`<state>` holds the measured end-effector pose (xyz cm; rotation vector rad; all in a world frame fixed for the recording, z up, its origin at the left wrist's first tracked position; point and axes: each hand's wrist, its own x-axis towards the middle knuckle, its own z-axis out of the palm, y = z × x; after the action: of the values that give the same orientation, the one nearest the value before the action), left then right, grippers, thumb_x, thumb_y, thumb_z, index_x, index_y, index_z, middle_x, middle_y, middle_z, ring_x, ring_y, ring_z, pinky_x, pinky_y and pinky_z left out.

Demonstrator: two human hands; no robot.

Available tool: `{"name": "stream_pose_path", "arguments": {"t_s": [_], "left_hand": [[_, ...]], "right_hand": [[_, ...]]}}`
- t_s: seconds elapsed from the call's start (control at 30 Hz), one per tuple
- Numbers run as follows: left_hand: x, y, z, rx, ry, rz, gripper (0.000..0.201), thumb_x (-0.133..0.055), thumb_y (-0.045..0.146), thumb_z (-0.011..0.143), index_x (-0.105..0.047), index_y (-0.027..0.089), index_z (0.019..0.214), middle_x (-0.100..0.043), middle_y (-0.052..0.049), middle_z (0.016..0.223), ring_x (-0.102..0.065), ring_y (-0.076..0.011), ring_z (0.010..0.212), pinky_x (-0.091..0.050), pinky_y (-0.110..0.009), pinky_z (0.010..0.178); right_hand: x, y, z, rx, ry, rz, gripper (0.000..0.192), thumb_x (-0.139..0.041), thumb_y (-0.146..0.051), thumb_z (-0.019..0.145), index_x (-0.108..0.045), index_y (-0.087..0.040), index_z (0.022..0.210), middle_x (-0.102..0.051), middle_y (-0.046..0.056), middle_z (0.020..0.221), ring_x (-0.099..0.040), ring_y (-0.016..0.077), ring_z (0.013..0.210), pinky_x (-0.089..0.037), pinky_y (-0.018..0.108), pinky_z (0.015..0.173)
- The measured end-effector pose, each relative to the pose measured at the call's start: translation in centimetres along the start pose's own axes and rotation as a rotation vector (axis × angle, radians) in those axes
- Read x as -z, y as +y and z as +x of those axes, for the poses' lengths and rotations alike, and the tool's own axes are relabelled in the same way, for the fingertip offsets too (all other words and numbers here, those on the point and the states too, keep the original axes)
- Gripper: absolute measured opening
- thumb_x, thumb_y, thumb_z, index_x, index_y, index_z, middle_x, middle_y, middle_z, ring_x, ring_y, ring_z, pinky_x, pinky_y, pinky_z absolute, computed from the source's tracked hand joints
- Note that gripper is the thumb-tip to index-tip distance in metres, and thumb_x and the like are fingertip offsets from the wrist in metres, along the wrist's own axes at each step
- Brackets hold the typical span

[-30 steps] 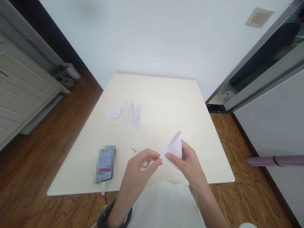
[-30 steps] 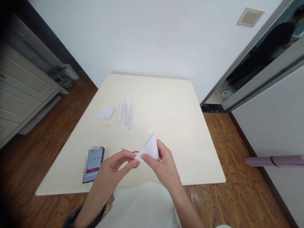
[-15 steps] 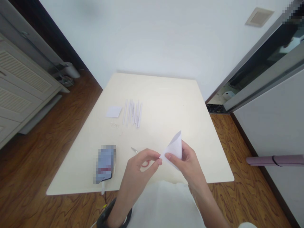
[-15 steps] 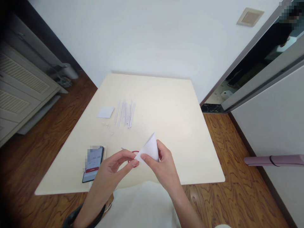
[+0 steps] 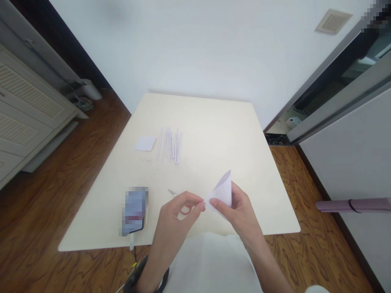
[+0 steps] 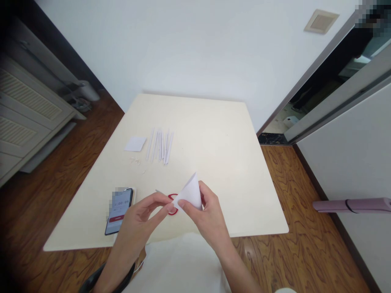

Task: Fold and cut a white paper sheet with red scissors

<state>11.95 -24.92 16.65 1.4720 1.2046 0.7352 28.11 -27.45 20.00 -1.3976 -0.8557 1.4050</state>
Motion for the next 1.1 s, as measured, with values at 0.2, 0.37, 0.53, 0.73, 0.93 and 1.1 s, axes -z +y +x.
{"name": "stream_pose_path", "arguments": {"t_s": [0.2, 0.37, 0.53, 0.73, 0.93, 1.1], "left_hand": [[0.3, 0.1, -0.2, -0.009, 0.01, 0.031, 0.008, -0.059, 0.024, 0.083, -0.063, 0.023, 0.076, -0.067, 0.0, 0.075, -0.061, -0.0195, 0.083, -0.046, -0.031, 0.08], [0.4, 0.6, 0.0, -0.004, 0.044, 0.048, 0.008, -0.06, 0.023, 0.08, -0.064, 0.022, 0.073, -0.07, -0.001, 0.077, -0.063, -0.0204, 0.082, -0.047, -0.03, 0.077], [0.7, 0.7, 0.0, 0.008, 0.056, 0.066, 0.01, -0.062, 0.024, 0.078, -0.064, 0.02, 0.069, -0.071, -0.002, 0.076, -0.064, -0.0209, 0.08, -0.048, -0.031, 0.075], [1.4, 0.1, 0.1, 0.012, 0.027, 0.126, 0.01, -0.061, 0.025, 0.08, -0.064, 0.021, 0.072, -0.071, -0.001, 0.082, -0.064, -0.021, 0.086, -0.046, -0.031, 0.078], [0.9, 0.4, -0.2, -0.034, 0.059, 0.138, 0.009, -0.061, 0.022, 0.079, -0.063, 0.02, 0.07, -0.071, -0.002, 0.078, -0.065, -0.0203, 0.078, -0.047, -0.03, 0.074], [0.9, 0.6, -0.1, -0.02, 0.07, 0.115, 0.009, -0.061, 0.022, 0.079, -0.063, 0.021, 0.07, -0.071, -0.001, 0.077, -0.064, -0.0209, 0.081, -0.046, -0.03, 0.076]], "right_hand": [[0.4, 1.0, 0.3, 0.062, 0.003, 0.01, 0.014, -0.067, -0.026, 0.077, -0.064, -0.019, 0.089, -0.068, 0.002, 0.084, -0.061, 0.0192, 0.079, -0.047, 0.029, 0.07], [1.3, 0.8, 0.4, 0.099, 0.024, -0.035, 0.008, -0.064, -0.028, 0.081, -0.065, -0.02, 0.083, -0.067, 0.003, 0.083, -0.06, 0.019, 0.08, -0.047, 0.031, 0.075], [1.9, 0.5, 0.5, 0.11, 0.045, -0.043, 0.007, -0.065, -0.026, 0.08, -0.065, -0.02, 0.077, -0.065, 0.001, 0.078, -0.059, 0.0176, 0.077, -0.046, 0.029, 0.073], [2.1, 0.8, 0.7, 0.125, 0.073, -0.036, 0.011, -0.066, -0.023, 0.079, -0.062, -0.019, 0.069, -0.063, 0.0, 0.073, -0.058, 0.0162, 0.073, -0.044, 0.028, 0.071], [2.2, 1.4, 0.8, 0.154, 0.156, -0.041, 0.014, -0.067, -0.017, 0.075, -0.06, -0.019, 0.063, -0.059, -0.002, 0.066, -0.054, 0.0151, 0.068, -0.042, 0.028, 0.068], [2.1, 1.8, 0.9, 0.16, 0.142, -0.035, 0.01, -0.064, -0.02, 0.078, -0.061, -0.02, 0.068, -0.062, -0.001, 0.07, -0.056, 0.016, 0.071, -0.044, 0.028, 0.07]]}}
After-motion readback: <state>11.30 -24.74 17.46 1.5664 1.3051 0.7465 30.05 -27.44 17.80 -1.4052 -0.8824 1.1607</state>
